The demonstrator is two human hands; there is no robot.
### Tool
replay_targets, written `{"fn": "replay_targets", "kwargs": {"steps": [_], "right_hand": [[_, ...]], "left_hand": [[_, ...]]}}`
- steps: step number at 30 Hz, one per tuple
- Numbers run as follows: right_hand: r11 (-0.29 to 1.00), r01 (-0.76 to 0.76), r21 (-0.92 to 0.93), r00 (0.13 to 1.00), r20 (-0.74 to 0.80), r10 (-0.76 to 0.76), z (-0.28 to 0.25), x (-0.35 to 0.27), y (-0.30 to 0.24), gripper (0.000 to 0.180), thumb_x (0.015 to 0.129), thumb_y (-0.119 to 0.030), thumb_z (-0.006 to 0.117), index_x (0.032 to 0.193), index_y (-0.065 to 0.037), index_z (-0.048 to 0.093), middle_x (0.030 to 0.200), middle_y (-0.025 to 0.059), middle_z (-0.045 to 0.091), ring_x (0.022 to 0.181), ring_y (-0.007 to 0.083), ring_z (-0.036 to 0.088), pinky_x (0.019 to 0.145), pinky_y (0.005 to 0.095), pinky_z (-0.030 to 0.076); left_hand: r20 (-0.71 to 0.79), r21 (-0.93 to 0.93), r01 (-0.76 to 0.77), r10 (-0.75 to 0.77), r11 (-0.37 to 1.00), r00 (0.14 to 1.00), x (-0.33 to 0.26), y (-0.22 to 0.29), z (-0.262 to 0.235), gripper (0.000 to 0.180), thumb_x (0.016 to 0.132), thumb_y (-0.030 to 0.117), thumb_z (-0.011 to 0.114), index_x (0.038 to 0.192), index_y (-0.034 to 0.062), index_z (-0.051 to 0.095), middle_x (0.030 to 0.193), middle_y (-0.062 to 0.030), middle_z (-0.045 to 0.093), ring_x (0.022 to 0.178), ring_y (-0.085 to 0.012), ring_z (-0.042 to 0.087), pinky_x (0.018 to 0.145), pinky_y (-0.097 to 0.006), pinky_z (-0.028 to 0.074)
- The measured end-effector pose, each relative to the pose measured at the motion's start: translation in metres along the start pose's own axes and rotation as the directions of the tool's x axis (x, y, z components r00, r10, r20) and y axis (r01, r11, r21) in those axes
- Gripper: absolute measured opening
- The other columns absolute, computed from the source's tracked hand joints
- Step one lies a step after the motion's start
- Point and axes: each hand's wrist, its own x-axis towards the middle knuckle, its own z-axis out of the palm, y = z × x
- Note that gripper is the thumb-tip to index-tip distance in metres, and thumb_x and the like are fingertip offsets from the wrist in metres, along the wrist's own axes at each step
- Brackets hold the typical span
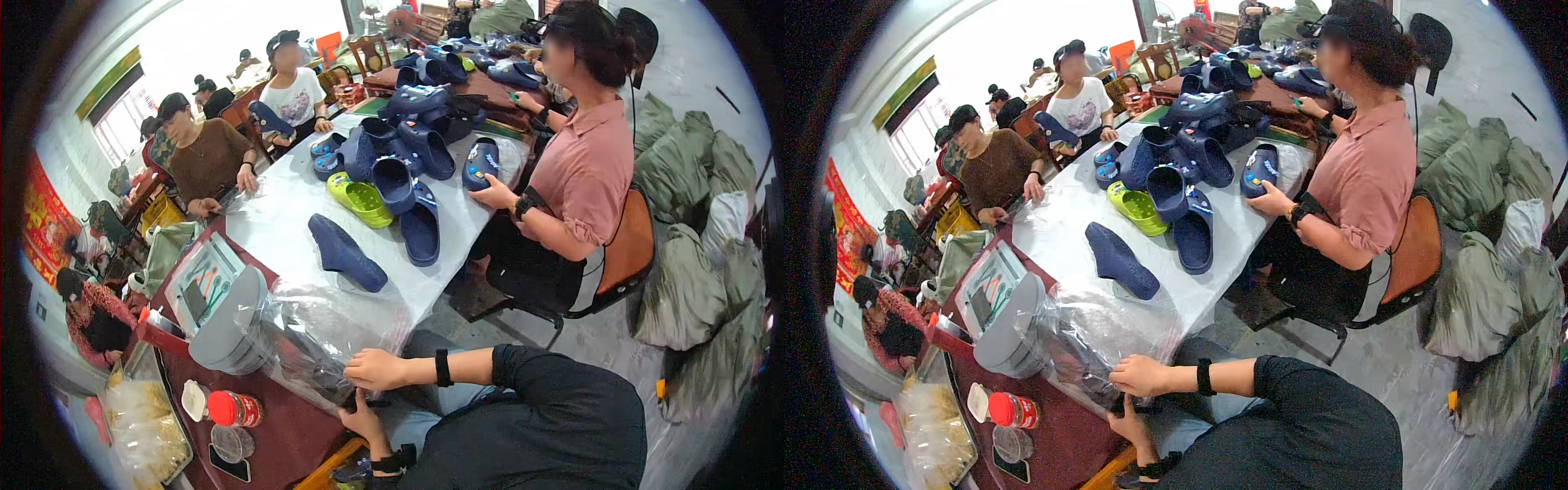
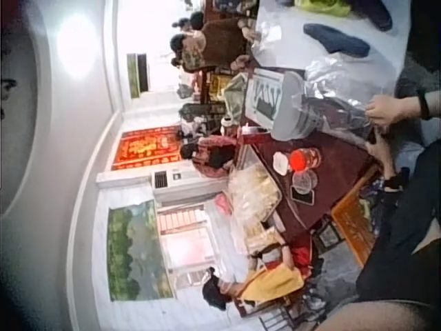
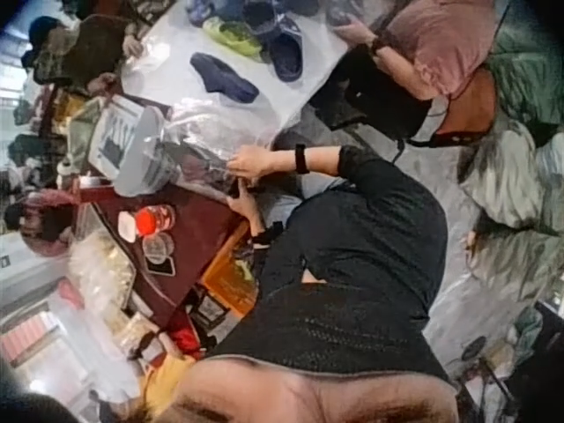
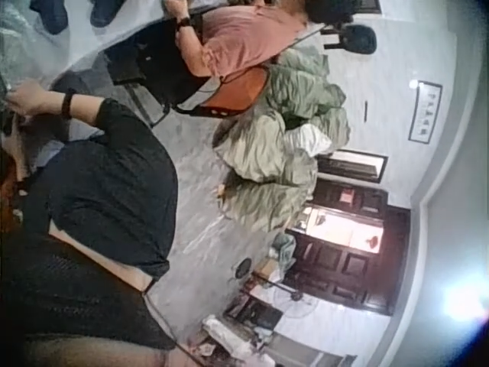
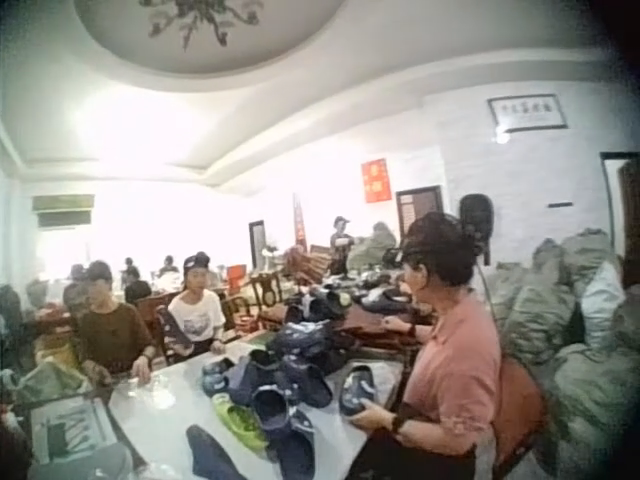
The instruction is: The recorder places several shoes into clear plastic bags and sets them aside in an orange crate.
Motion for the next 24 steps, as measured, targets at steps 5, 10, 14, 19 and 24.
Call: {"fn": "replay_targets", "kwargs": {"steps": [5,10,14,19,24], "right_hand": [[0.996,-0.039,0.079,0.998,0.048,0.035,-0.016,-0.013,0.016,0.029,0.078,-0.013,0.057,0.106,-0.006,0.057,0.100,0.0131,0.059,0.090,0.0318,0.057,0.078,0.0417,0.045],[0.845,-0.535,0.016,0.797,-0.322,0.511,-0.115,-0.019,0.135,0.053,0.078,-0.006,0.050,0.130,-0.008,0.041,0.095,0.0203,0.063,0.082,0.0353,0.063,0.070,0.0442,0.050],[0.576,-0.817,-0.015,0.450,-0.640,0.622,-0.269,-0.025,0.204,0.069,0.076,-0.007,0.047,0.142,-0.015,0.027,0.098,0.0269,0.062,0.081,0.0452,0.060,0.078,0.0486,0.048],[0.167,-0.971,-0.172,0.239,-0.707,0.666,-0.321,-0.097,0.243,0.062,0.072,-0.028,0.067,0.124,-0.004,0.042,0.114,0.0210,0.054,0.105,0.0378,0.055,0.084,0.0459,0.048],[0.401,-0.833,-0.381,0.518,-0.791,0.326,-0.290,-0.161,0.190,0.053,0.081,-0.023,0.059,0.126,0.001,0.045,0.123,0.0171,0.050,0.116,0.0332,0.048,0.093,0.0414,0.041]], "left_hand": [[-0.147,0.091,-0.064,0.077,0.994,0.986,-0.004,0.008,0.002,0.058,0.079,0.012,0.071,0.123,-0.0138,0.042,0.118,-0.0225,0.054,0.105,-0.0270,0.052,0.092,-0.037,0.040],[-0.100,0.193,-0.165,0.187,0.967,0.977,0.003,-0.004,-0.007,0.060,0.078,0.013,0.072,0.122,-0.0157,0.043,0.119,-0.0250,0.053,0.106,-0.0286,0.051,0.094,-0.037,0.038],[0.011,0.113,-0.171,0.171,0.979,0.985,0.006,-0.003,-0.013,0.049,0.077,0.013,0.073,0.111,-0.0146,0.050,0.110,-0.0226,0.058,0.097,-0.0281,0.054,0.089,-0.036,0.041],[0.026,0.212,-0.131,0.129,0.968,0.991,0.007,-0.004,-0.014,0.041,0.076,0.013,0.074,0.101,-0.0122,0.053,0.101,-0.0192,0.061,0.089,-0.0261,0.055,0.085,-0.036,0.042],[0.037,0.133,-0.161,0.157,0.978,0.987,0.012,-0.017,-0.015,0.038,0.076,0.012,0.073,0.100,-0.0107,0.054,0.100,-0.0173,0.061,0.088,-0.0244,0.055,0.084,-0.035,0.042]]}}
